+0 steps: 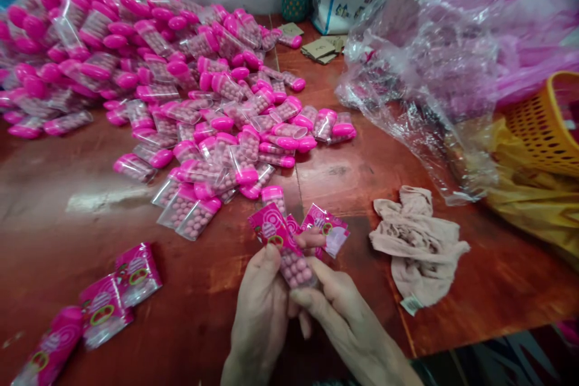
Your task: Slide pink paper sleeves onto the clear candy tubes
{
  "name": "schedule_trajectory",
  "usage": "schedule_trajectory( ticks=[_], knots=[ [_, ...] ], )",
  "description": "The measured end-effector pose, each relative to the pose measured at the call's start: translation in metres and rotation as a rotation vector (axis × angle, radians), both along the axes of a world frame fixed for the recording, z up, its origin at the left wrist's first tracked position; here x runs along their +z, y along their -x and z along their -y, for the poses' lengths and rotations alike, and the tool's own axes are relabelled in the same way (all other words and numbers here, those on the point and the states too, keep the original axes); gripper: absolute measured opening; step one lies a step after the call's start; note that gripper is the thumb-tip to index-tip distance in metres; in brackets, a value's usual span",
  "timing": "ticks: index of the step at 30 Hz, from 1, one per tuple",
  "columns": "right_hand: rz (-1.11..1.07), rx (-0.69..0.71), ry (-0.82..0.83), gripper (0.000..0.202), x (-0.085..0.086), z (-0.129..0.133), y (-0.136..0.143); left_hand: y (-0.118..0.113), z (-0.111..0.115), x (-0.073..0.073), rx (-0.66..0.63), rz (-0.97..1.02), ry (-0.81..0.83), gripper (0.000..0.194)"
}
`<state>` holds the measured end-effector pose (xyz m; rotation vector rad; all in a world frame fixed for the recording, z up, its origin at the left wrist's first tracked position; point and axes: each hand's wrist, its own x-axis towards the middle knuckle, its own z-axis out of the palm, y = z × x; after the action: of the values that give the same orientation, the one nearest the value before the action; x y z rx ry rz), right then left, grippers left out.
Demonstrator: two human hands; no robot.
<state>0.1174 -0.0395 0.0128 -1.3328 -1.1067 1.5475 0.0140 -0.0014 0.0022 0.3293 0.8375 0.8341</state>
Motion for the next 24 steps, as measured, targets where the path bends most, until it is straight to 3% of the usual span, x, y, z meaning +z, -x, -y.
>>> schedule_trajectory(
  ticks=[6, 10, 16, 24],
  knots=[
    [0.124, -0.158, -0.076, 0.033, -0.011, 0.001, 0.011, -0.005, 0.004, -0.003, -0.113, -0.064, -0.013, 0.030],
    [0.040, -0.186, -0.008, 0.033, -0.014, 0.000, 0.011, -0.006, 0.007, -0.006, -0.142, -0.064, -0.035, 0.032],
    [-0.092, -0.281, 0.047, 0.032, -0.021, 0.001, 0.014, -0.004, 0.011, -0.008, -0.075, -0.101, -0.031, 0.025],
    [-0.135, -0.279, 0.025, 0.024, -0.018, -0.001, 0.012, -0.006, 0.007, -0.006, -0.162, -0.083, -0.062, 0.032]
  ],
)
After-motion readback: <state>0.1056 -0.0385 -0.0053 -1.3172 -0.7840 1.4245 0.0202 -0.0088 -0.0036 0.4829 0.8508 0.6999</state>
